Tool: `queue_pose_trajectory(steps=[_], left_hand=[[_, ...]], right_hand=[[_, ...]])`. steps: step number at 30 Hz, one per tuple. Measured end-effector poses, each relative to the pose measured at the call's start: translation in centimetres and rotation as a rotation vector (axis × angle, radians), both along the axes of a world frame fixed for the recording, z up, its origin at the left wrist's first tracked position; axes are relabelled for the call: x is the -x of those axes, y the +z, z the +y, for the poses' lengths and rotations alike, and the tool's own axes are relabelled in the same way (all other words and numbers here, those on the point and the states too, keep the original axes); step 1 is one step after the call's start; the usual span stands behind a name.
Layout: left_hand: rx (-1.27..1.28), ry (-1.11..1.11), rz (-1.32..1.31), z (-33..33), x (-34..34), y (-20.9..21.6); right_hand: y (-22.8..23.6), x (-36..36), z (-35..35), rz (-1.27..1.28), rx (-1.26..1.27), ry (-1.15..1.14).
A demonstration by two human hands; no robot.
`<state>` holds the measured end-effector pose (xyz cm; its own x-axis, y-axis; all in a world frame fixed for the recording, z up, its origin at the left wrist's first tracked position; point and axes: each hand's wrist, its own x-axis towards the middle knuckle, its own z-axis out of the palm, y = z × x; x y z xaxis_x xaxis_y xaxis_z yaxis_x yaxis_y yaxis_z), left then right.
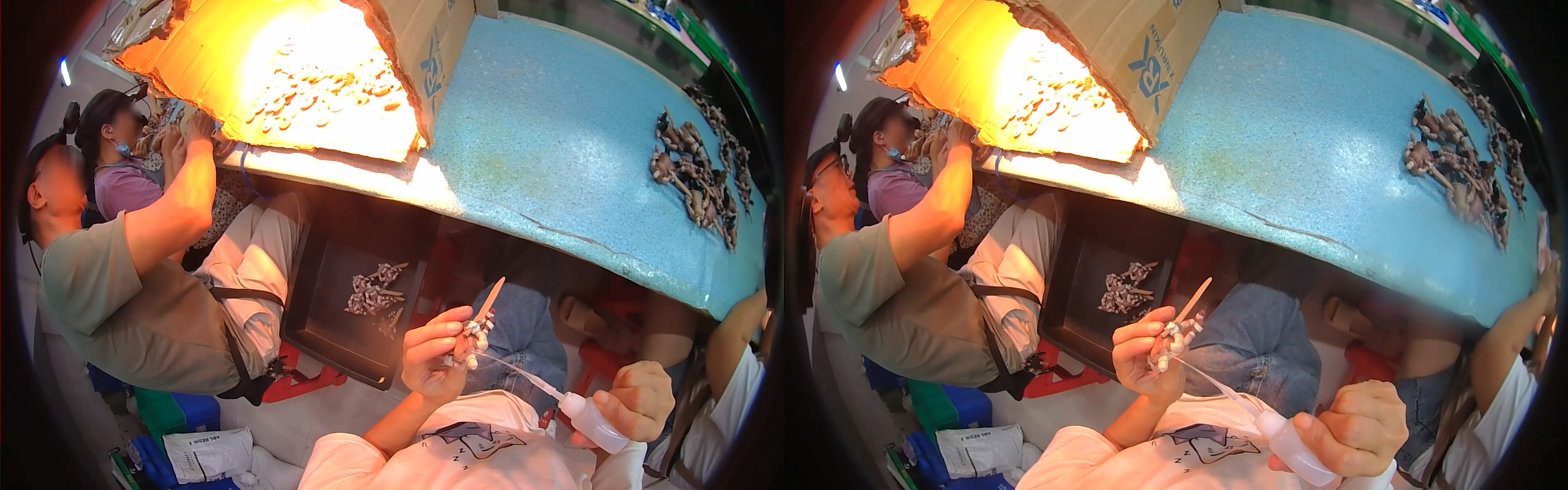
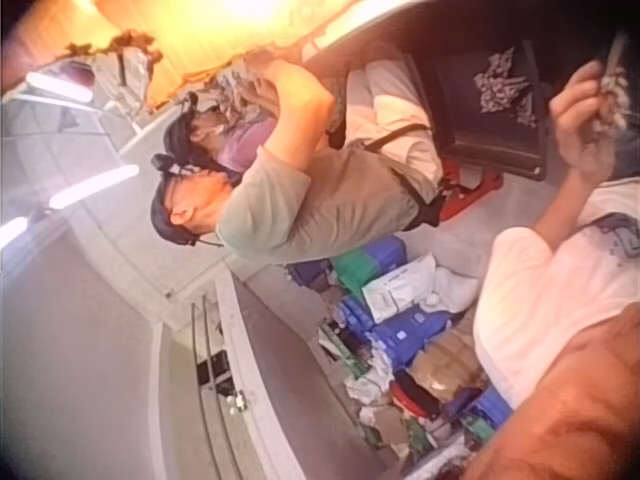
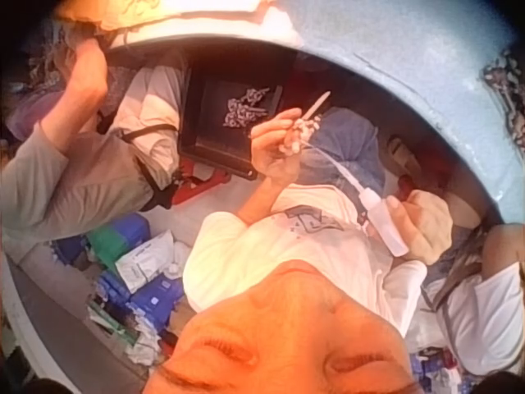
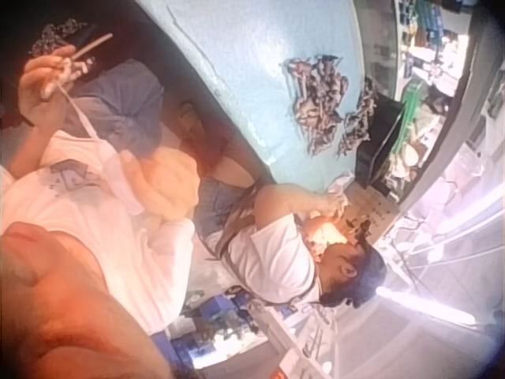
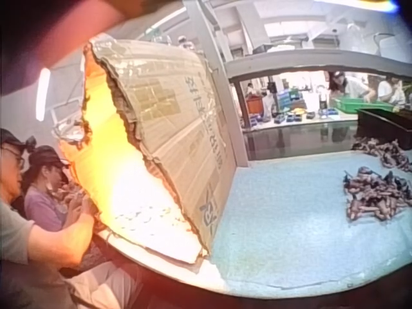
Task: The person assembles toy figurines by fitting components together by hand and applying glue onto the pieces using a squeeze bottle.
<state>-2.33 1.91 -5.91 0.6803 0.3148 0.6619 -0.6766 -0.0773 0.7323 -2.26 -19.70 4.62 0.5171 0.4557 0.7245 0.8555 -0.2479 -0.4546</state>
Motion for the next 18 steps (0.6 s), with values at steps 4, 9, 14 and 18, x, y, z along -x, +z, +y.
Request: queue_pose_trajectory(steps=[4,9,14,18], left_hand=[[-0.035,0.018,0.038,0.11,0.29,-0.24],[-0.022,0.007,0.029,0.20,0.20,-0.26],[-0.023,0.000,0.029,0.25,0.40,-0.30],[-0.020,0.013,0.066,0.11,0.63,-0.39]], right_hand=[[0.26,0.04,0.17,0.019,0.010,-0.009],[0.25,0.02,0.01,-0.001,0.029,0.000],[0.13,0.14,0.01,-0.015,0.018,-0.012],[-0.25,0.12,0.12,-0.019,-0.025,-0.003]])
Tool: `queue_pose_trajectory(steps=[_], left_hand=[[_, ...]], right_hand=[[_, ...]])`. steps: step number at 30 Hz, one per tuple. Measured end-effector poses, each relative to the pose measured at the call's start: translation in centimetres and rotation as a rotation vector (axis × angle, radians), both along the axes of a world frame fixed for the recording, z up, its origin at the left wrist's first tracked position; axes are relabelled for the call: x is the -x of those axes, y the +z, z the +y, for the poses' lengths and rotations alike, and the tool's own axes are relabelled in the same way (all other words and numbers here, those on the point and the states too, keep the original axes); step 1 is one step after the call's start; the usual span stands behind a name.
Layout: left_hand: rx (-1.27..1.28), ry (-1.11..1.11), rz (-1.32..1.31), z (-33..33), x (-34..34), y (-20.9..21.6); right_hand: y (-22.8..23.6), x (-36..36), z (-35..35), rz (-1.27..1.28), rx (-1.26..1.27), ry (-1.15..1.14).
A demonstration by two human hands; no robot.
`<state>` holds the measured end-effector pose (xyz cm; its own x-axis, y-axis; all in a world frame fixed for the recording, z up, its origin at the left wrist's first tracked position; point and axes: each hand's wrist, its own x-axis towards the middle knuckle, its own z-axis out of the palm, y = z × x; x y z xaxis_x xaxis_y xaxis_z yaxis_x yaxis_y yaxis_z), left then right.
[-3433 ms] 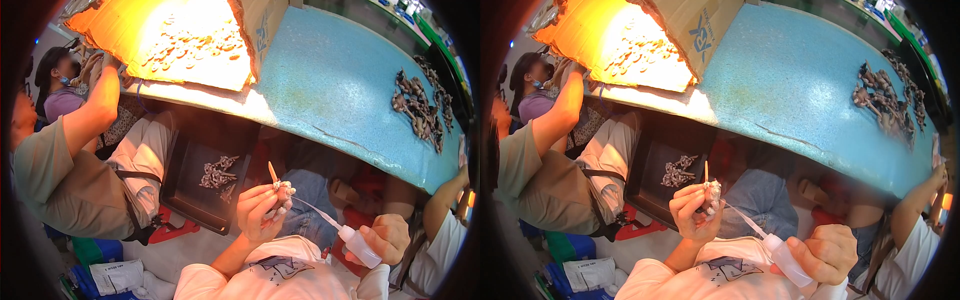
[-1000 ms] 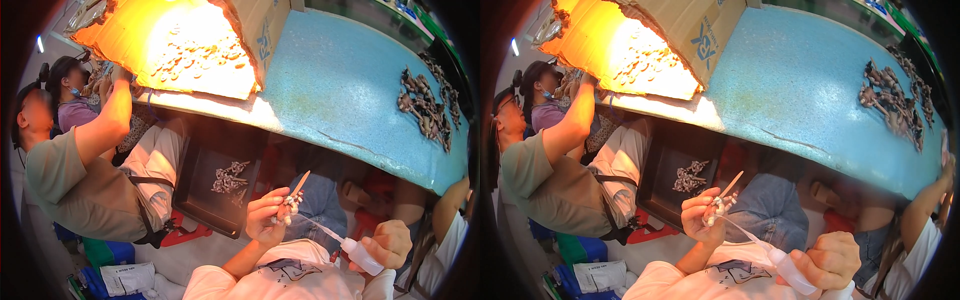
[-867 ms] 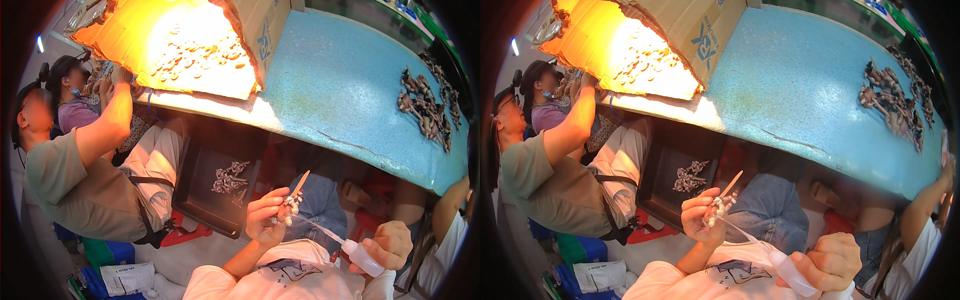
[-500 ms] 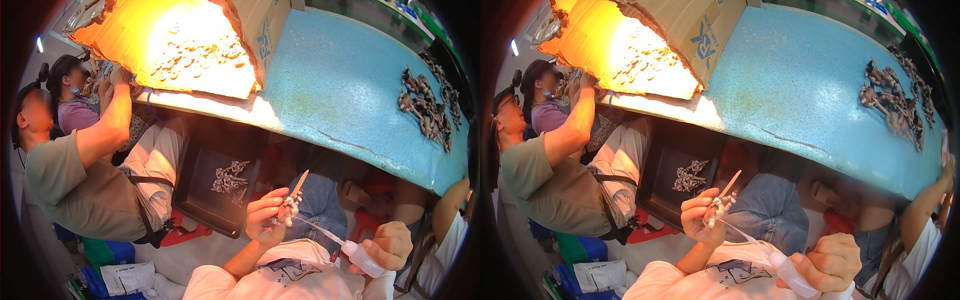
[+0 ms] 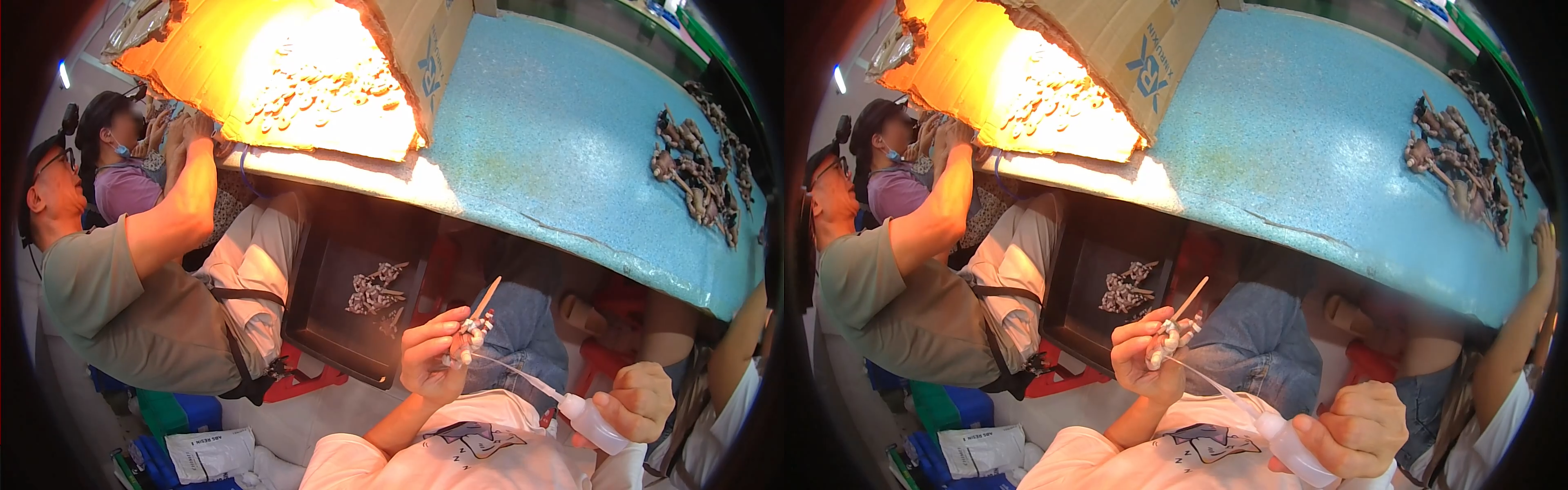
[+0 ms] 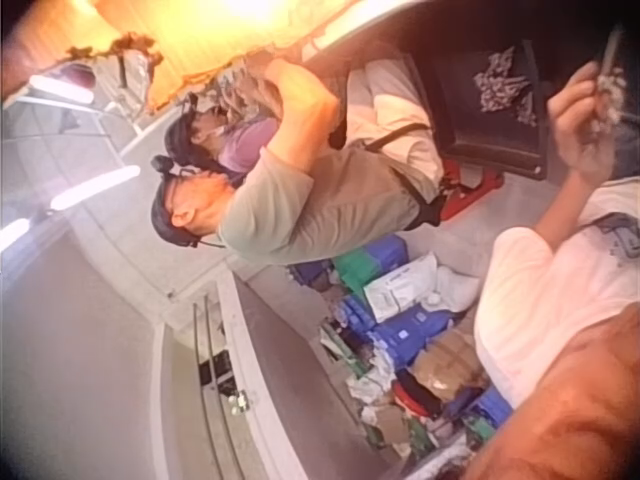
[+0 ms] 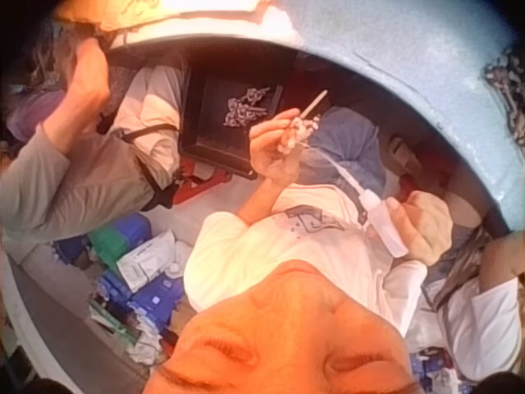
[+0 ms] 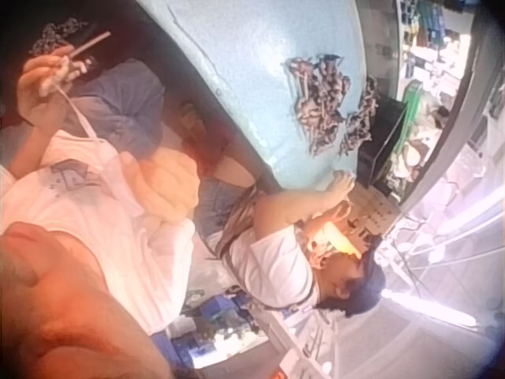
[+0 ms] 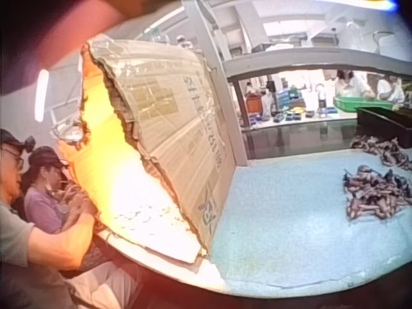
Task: The person assembles toy figurines by fitting components together by hand and applying glue onto the pieces using a squeeze bottle.
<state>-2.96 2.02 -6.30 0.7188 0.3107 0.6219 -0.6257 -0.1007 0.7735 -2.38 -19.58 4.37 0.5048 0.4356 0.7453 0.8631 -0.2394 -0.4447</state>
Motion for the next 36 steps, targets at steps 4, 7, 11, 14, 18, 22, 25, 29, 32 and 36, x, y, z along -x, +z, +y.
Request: queue_pose_trajectory(steps=[4,7,11,14,18,22,25,29,32,36], left_hand=[[-0.021,0.017,0.008,0.24,0.15,-0.01],[-0.032,-0.008,-0.011,0.14,-0.13,0.18],[-0.035,0.003,0.012,0.07,-0.01,0.37],[0.035,-0.006,-0.018,-0.01,-0.05,0.55],[-0.020,-0.023,-0.013,0.24,0.01,0.57],[-0.073,-0.027,0.011,0.35,0.16,0.60],[-0.080,-0.029,0.010,0.41,0.21,0.47],[-0.086,-0.027,0.021,0.37,0.30,0.62],[-0.090,-0.028,0.026,0.19,0.22,0.75],[0.055,-0.012,-0.003,-0.25,0.17,0.76]], right_hand=[[-0.48,0.47,0.71,0.046,-0.001,-0.128],[-0.44,0.51,0.41,0.043,-0.028,-0.131],[-0.59,0.26,0.44,0.021,-0.036,-0.115],[-0.46,0.20,0.41,0.032,-0.054,-0.120],[-0.84,0.00,0.46,0.028,-0.074,-0.118],[-0.90,-0.22,0.55,0.007,-0.046,-0.117],[-0.98,-0.06,0.75,0.026,-0.061,-0.161],[-0.82,0.10,0.37,0.032,-0.040,-0.168],[-0.79,0.12,0.24,0.040,-0.038,-0.160],[-0.84,-0.02,0.33,0.037,-0.051,-0.154]])
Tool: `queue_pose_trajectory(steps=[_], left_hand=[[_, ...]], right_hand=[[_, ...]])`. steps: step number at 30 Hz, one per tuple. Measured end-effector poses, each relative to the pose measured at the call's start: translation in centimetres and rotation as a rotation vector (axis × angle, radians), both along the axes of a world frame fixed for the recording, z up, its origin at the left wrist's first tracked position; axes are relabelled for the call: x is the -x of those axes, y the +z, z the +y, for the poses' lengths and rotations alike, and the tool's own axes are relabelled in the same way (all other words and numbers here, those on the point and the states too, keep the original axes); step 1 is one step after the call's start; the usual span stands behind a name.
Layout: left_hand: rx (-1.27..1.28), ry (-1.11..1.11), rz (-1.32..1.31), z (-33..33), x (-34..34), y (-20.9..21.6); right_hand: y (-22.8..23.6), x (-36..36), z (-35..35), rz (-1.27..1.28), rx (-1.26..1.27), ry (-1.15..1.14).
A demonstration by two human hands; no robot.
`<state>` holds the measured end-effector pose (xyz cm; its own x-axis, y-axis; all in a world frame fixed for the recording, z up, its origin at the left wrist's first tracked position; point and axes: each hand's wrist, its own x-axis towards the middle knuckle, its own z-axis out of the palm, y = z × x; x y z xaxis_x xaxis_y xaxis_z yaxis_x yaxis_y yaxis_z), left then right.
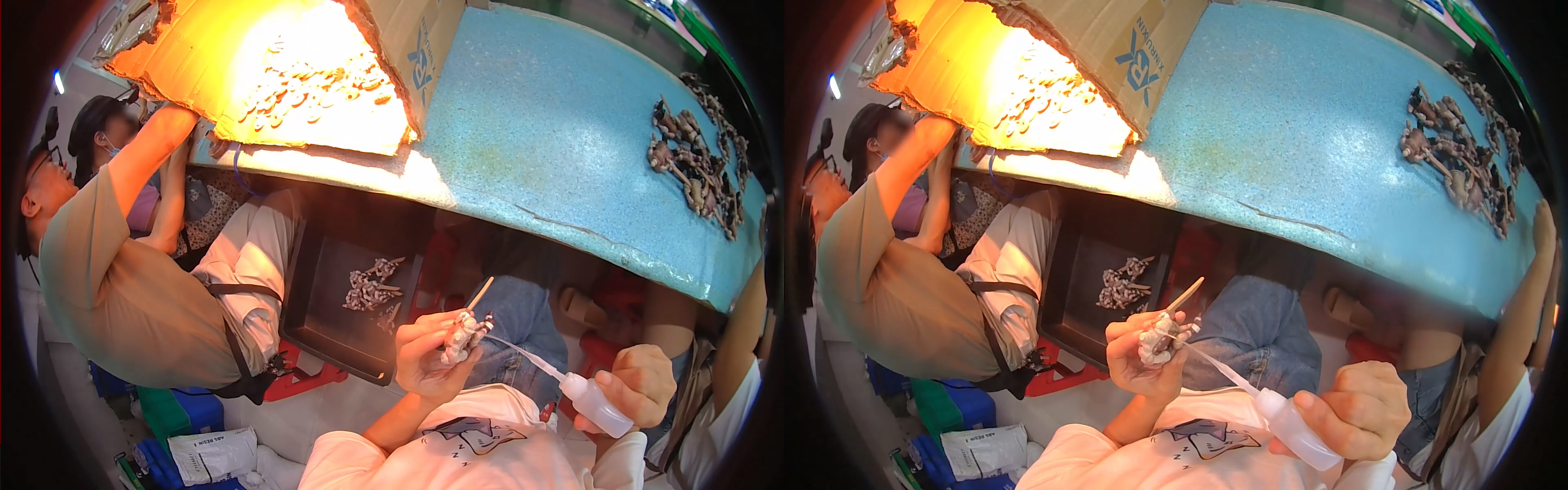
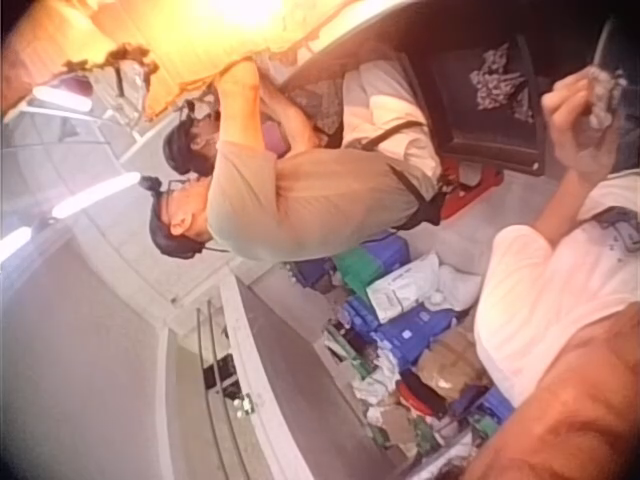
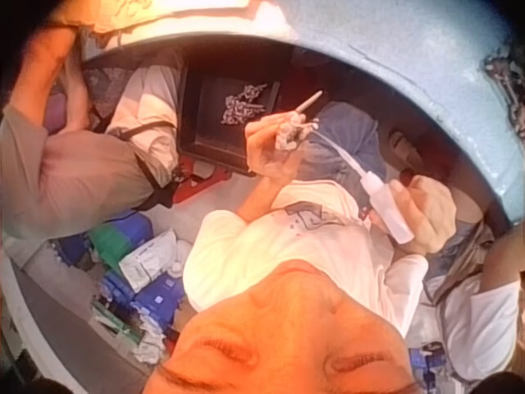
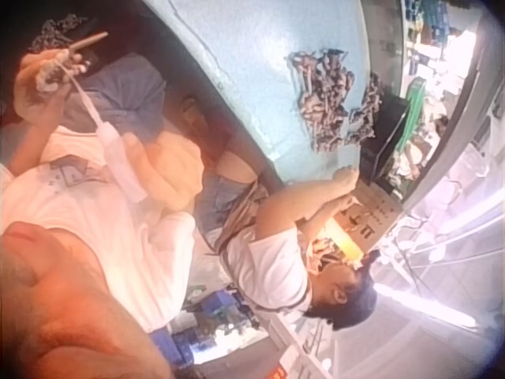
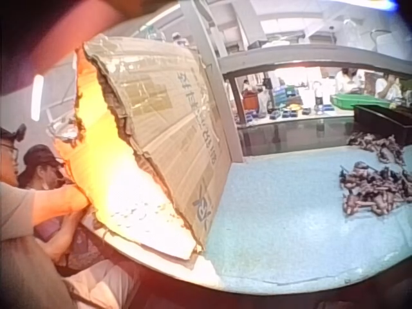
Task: The person assembles toy figurines by fitting components together by hand and applying glue onto the pieces using a squeeze bottle.
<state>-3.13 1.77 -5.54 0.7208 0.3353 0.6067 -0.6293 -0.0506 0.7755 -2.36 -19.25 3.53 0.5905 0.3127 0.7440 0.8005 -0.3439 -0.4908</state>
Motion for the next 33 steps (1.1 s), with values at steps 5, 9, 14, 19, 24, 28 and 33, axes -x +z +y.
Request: queue_pose_trajectory(steps=[5,9,14,19,24,28,33], left_hand=[[-0.011,0.005,0.019,0.07,0.02,-0.11],[-0.009,-0.004,0.024,0.15,0.08,-0.04],[-0.001,-0.014,0.021,0.05,0.01,0.04],[-0.006,-0.009,0.028,0.13,0.04,-0.03],[-0.010,-0.014,0.045,0.27,0.24,-0.15],[-0.122,-0.053,0.104,0.64,0.33,-0.13],[-0.028,-0.087,0.153,0.48,0.61,-0.08]], right_hand=[[-0.16,0.11,0.35,0.012,0.013,-0.049],[-0.10,0.14,0.27,-0.003,0.022,-0.068],[-0.08,-0.47,-0.35,-0.080,0.035,0.033],[-0.25,0.03,0.01,-0.004,0.008,-0.032],[-0.30,0.18,0.08,-0.010,0.017,-0.056],[0.07,0.35,-0.34,0.002,0.007,-0.012],[-0.06,0.09,-0.04,-0.017,-0.028,0.056]])
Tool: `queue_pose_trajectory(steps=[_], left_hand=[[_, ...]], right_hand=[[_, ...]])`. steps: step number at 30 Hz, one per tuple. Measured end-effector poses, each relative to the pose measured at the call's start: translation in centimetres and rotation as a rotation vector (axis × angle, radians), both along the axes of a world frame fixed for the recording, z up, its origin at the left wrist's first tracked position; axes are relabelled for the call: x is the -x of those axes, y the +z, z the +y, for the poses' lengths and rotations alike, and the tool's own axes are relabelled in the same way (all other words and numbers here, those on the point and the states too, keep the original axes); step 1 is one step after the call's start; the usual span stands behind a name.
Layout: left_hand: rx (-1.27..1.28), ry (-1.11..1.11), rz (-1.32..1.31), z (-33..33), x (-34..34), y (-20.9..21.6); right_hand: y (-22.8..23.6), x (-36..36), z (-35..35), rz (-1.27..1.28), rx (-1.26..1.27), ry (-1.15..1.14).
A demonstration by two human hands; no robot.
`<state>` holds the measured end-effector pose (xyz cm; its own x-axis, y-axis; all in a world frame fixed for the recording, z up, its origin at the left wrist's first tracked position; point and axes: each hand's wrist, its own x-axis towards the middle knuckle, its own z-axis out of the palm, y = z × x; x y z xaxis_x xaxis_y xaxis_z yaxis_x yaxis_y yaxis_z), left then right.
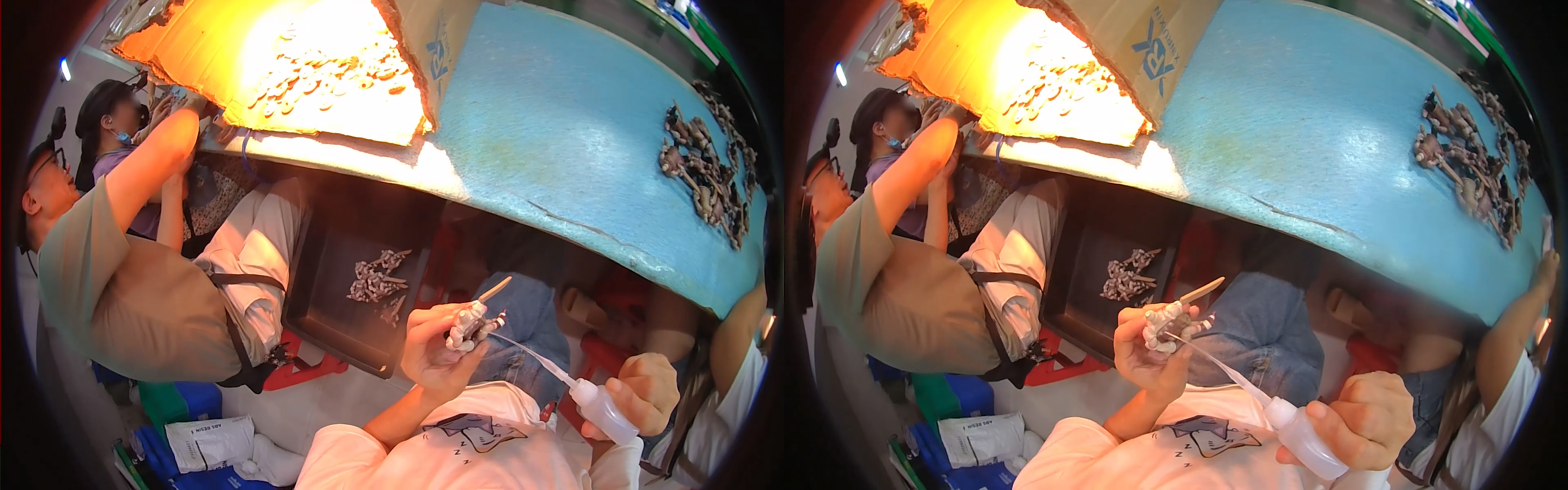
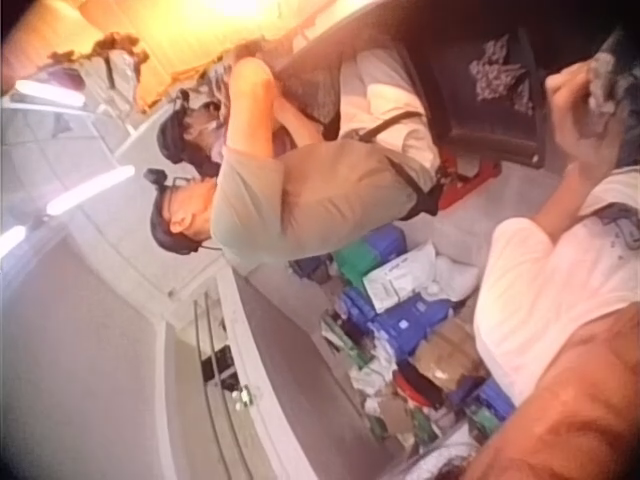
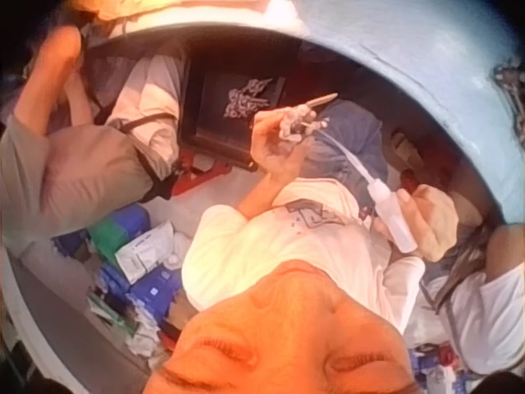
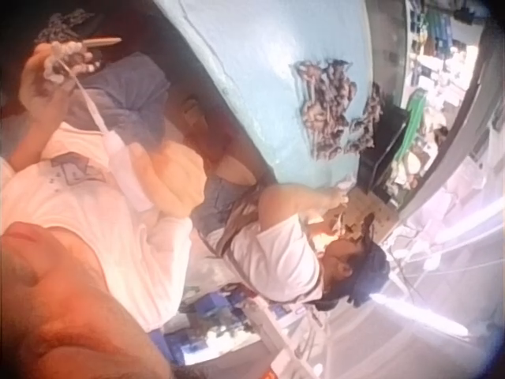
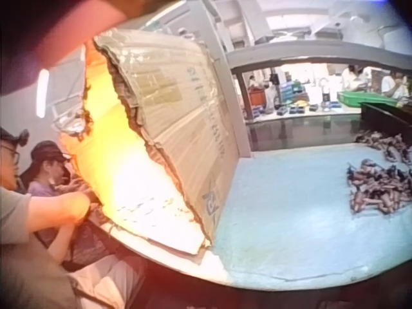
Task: The person assembles toy figurines by fitting components together by hand and applying glue onto the pieces using a squeeze bottle.
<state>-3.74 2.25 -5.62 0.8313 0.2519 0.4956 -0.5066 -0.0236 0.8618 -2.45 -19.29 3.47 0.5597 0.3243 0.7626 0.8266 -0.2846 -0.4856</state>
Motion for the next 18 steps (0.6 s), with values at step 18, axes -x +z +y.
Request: queue_pose_trajectory(steps=[18], left_hand=[[0.027,-0.006,0.016,0.0,0.1,-0.5]], right_hand=[[-0.1,0.0,1.4,0.025,0.080,-0.023]])
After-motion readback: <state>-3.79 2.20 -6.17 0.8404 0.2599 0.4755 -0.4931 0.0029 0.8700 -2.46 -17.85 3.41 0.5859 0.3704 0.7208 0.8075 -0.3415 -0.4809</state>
